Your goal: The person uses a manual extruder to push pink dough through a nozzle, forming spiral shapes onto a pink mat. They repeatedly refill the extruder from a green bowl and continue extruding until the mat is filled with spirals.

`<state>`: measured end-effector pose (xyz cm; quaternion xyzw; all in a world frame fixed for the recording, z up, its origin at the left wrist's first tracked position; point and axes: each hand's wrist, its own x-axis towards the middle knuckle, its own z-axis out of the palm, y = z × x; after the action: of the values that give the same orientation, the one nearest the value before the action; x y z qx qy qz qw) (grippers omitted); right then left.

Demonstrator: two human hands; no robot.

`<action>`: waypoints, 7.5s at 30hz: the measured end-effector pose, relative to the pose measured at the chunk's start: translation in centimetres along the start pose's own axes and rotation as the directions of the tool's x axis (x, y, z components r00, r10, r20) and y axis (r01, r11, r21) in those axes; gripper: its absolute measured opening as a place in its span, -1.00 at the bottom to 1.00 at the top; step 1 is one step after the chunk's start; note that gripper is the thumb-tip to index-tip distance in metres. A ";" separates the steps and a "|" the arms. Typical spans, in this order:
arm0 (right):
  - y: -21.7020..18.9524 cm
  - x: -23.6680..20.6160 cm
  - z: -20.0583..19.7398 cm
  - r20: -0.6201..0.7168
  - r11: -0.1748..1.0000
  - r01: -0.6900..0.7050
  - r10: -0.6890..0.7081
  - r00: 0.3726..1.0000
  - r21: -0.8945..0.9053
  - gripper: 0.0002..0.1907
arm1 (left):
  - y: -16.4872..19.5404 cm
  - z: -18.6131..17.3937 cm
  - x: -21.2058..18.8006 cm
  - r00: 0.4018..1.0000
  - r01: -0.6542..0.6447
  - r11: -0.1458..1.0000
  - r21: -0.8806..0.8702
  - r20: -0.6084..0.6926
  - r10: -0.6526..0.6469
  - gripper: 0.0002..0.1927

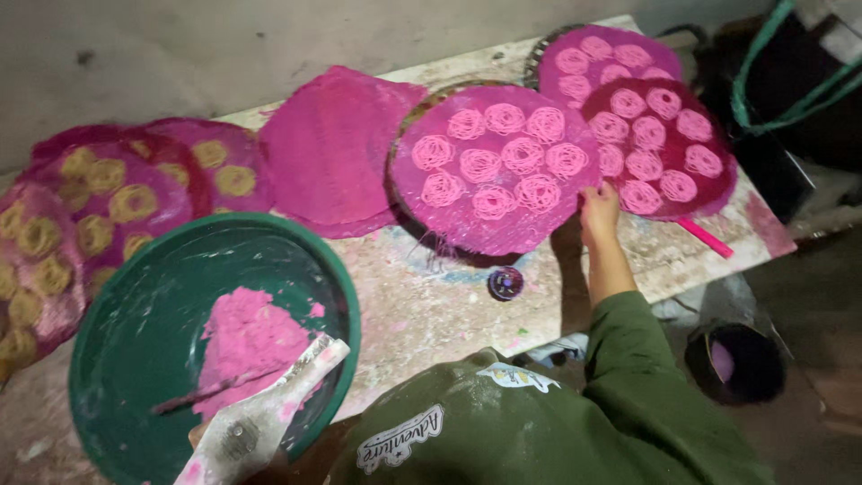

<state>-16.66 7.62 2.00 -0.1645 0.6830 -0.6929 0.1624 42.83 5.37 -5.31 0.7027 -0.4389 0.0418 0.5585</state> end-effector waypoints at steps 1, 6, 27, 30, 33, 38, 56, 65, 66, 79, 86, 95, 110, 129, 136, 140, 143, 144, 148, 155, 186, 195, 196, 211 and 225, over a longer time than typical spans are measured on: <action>0.2 0.5 -1.0 0.005 1.000 -0.002 0.002 1.000 0.022 -0.97 | 1.0 0.4 -1.0 1.000 -0.019 1.000 -0.019 0.013 0.020 -0.56; 1.0 2.7 -6.4 0.090 0.974 -0.001 -0.020 0.996 0.226 -0.72 | 8.4 2.6 -6.5 0.984 -0.083 0.970 -0.230 0.133 0.116 -0.60; 3.6 4.4 -18.4 0.335 0.827 -0.252 0.083 0.939 0.502 -0.56 | 39.5 28.1 -15.2 0.228 0.557 0.774 -0.301 0.951 0.206 -0.74; 3.4 6.4 -21.1 0.354 0.840 -0.261 0.089 0.931 0.475 -0.51 | 41.3 29.2 -16.9 0.188 0.596 0.790 -0.144 0.982 0.037 -0.73; 3.2 8.4 -24.4 0.318 0.847 -0.206 0.047 0.947 0.490 -0.45 | 43.0 30.0 -18.2 0.203 0.559 0.818 -0.135 0.979 0.023 -0.73; 2.8 11.4 -30.2 0.306 0.896 -0.160 0.028 0.952 0.414 -0.40 | 44.4 31.0 -19.2 0.191 0.516 0.848 -0.122 0.981 0.025 -0.74; 0.0 18.0 -37.6 0.078 0.615 0.431 -0.514 0.854 -0.660 -0.86 | 39.0 30.1 -17.1 0.245 0.660 0.750 -0.026 0.952 -0.182 -0.61; 2.4 10.4 -17.6 0.518 0.916 -0.397 0.314 0.796 0.055 -0.60 | 36.7 28.7 -17.8 0.066 0.866 0.499 0.037 0.980 -0.187 -0.63; 2.7 10.1 -16.3 0.528 0.919 -0.387 0.289 0.798 0.082 -0.58 | 36.7 28.6 -17.8 0.054 0.879 0.474 0.046 0.979 -0.195 -0.65; 1.2 13.0 -7.3 0.443 0.932 -0.333 0.242 0.863 0.140 -0.47 | 36.0 28.4 -16.6 0.349 0.855 0.462 -0.235 0.920 -0.177 -0.63; 0.1 12.2 -2.0 0.560 0.821 -0.514 0.309 0.768 0.251 -0.55 | 34.5 25.5 -16.3 0.595 0.524 0.720 -0.455 0.801 0.073 -0.59; 1.9 12.2 -1.8 0.579 0.816 -0.576 0.495 0.648 -0.052 -0.52 | 27.8 16.1 -17.1 0.458 0.483 0.686 -0.544 0.825 0.332 -0.70; -2.0 -4.2 19.2 0.893 0.549 0.807 -0.446 0.063 0.217 -0.53 | 13.9 5.5 -10.8 0.740 0.460 0.721 -0.518 0.673 0.011 -0.52; -11.5 -10.1 40.5 0.734 0.487 0.869 -0.620 0.277 0.083 -0.81 | 1.9 0.6 -1.3 0.846 0.368 0.809 -0.458 0.526 -0.087 -0.60; -22.3 4.7 32.8 0.592 0.496 0.850 -0.744 0.309 0.180 -0.88 | 4.4 6.0 -2.0 0.794 0.316 0.790 -0.525 0.603 0.083 -0.62; -22.4 4.9 24.5 0.675 0.071 0.944 -0.716 -0.178 0.323 -0.67 | 5.6 8.4 -3.6 0.756 0.293 0.782 -0.550 0.634 0.162 -0.64; -17.3 3.7 19.2 0.711 -0.168 0.906 -0.570 -0.411 0.389 -0.61 | 6.0 10.1 -4.9 0.725 0.272 0.780 -0.564 0.653 0.219 -0.65; -14.9 3.4 17.0 0.753 -0.165 0.916 -0.524 -0.397 0.367 -0.47 | 6.1 10.4 -5.4 0.720 0.260 0.782 -0.566 0.653 0.233 -0.65; -4.0 3.8 12.2 0.846 -0.074 0.968 -0.473 -0.247 0.241 -0.49 | 6.1 11.1 -7.1 0.705 0.228 0.793 -0.565 0.657 0.266 -0.66; 2.0 3.6 3.4 0.959 0.240 0.967 -0.282 -0.010 0.081 -0.46 | 9.4 9.9 -9.2 0.704 0.207 0.798 -0.566 0.653 0.280 -0.67; -12.1 -7.7 4.0 0.950 0.690 0.654 -0.210 -0.229 0.310 -0.19 | 24.3 6.8 -4.2 0.312 0.289 0.740 -0.608 0.790 0.528 -0.81; -19.0 -17.4 14.6 0.470 0.253 0.398 -0.417 -0.778 0.882 -0.50 | 25.0 -9.1 8.6 -0.431 0.303 0.749 -0.590 0.616 0.660 -0.80; -19.2 -18.6 15.6 0.410 0.236 0.338 -0.431 -0.804 0.911 -0.52 | 24.2 -10.1 9.4 -0.418 0.223 0.792 -0.569 0.678 0.605 -0.80; -19.9 -30.0 24.3 0.554 0.202 0.516 -0.280 -0.784 0.832 -0.74 | -4.5 -12.1 22.0 0.051 0.668 0.698 -0.259 0.951 0.305 -0.59; -6.4 -42.1 37.7 0.982 0.711 0.692 0.013 -0.188 0.123 -0.61 | -9.9 -9.3 19.8 0.697 0.449 0.733 -0.511 0.714 0.071 -0.73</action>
<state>37.87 -7.07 8.63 -0.8290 0.4087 -0.1679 0.3428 65.53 1.65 1.61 0.4691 -0.5193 -0.4413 0.5617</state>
